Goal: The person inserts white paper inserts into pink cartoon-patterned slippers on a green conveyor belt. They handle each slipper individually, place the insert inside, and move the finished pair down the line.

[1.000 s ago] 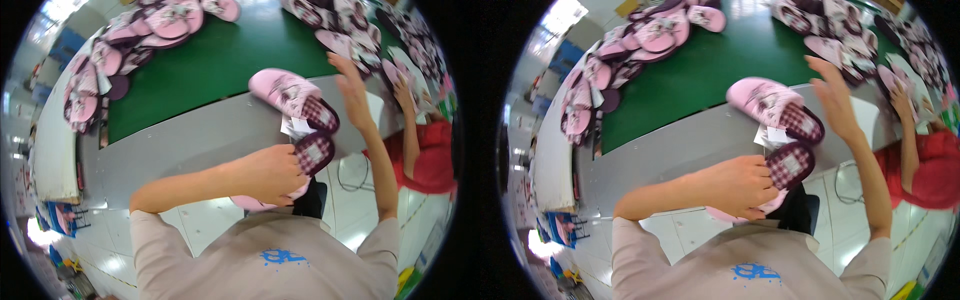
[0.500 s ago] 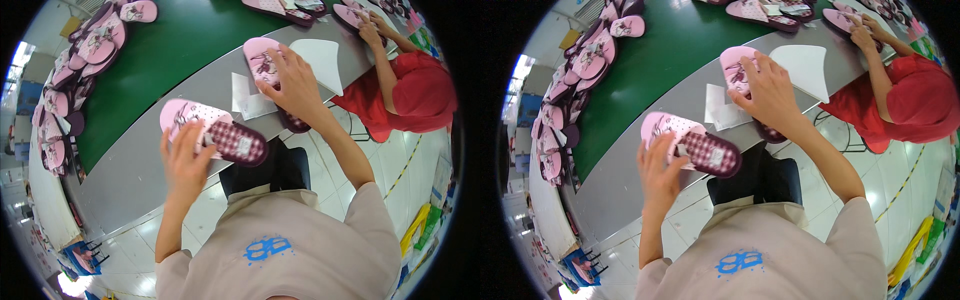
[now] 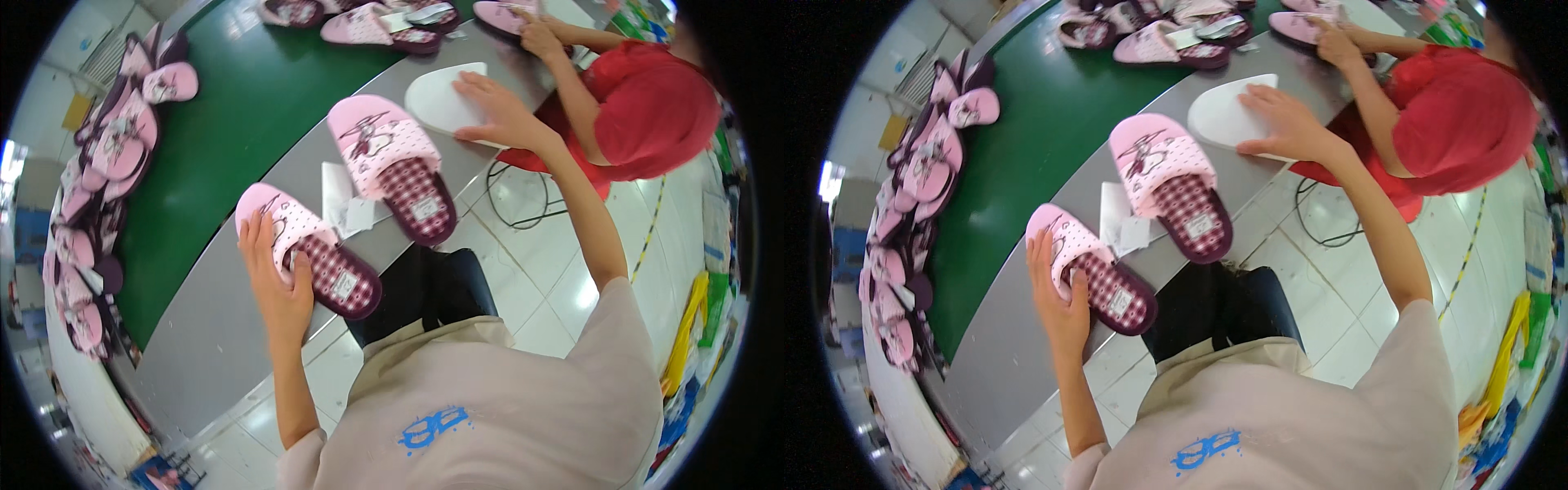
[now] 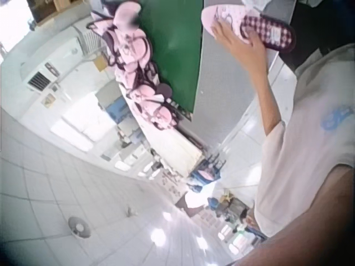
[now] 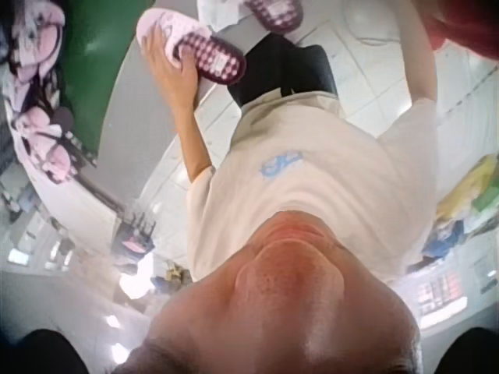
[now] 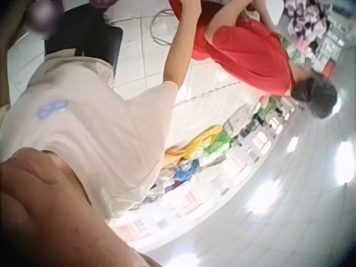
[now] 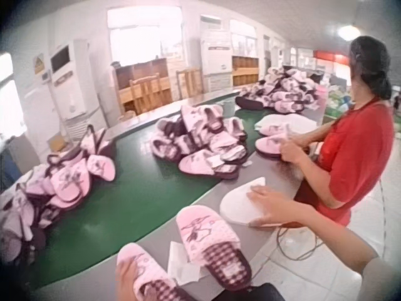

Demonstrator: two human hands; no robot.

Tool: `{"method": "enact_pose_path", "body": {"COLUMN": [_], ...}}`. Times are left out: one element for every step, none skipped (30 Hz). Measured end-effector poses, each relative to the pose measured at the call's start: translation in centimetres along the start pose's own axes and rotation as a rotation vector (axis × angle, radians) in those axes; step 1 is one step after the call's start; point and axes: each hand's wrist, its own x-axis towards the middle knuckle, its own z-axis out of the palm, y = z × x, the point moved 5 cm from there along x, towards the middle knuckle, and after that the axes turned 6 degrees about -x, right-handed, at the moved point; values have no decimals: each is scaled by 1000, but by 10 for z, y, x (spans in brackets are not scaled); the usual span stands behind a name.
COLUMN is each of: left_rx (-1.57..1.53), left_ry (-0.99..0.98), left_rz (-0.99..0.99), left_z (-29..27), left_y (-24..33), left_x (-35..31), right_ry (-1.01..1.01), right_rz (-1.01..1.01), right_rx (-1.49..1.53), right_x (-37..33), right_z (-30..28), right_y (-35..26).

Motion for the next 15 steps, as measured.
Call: {"method": "enact_pose_path", "body": {"left_rx": [-15,-38,-81,-45,-78,-115,-134,-104,-54,15,34,82,132,161,168], "left_ry": [19,29,34,53,38,34,35,2,-15,-19,-57,-89,-118,-139,-150], "left_rz": [-9,-13,-4,21,42,65,75,127,167,197,203,189,172,167,182], "left_z": [4,5,6,6,9,11,12,20,25,29,34,31,29,26,27], "left_y": [2,6,7,6,6,1,-3,-3,-2,-1,4,10,17,20,21], "left_x": [1,1,1,-2,0,-3,-2,1,1,2,6,9,12,11,9], "right_ry": [-24,-31,-39,-114,-190,-231,-275,-296,-316,-318,-329,-336,-254,-168,-90], "right_rz": [5,-23,-35,-42,-25,-28,-46,-50,-77,-67,-46,-54,-55,-46,-28], "right_rx": [-1,-35,-87,-76,-58,-106,-137,-188,-229,-242,-257,-250,-228,-213,-207], "right_x": [2,5,12,25,33,40,51,57,61,63,58,61,66,67,64], "right_z": [4,7,1,-11,-20,-24,-22,-21,-18,-19,-26,-26,-20,-4,7], "right_y": [0,-8,-20,-33,-43,-55,-63,-62,-61,-60,-57,-56,-48,-38,-27]}}
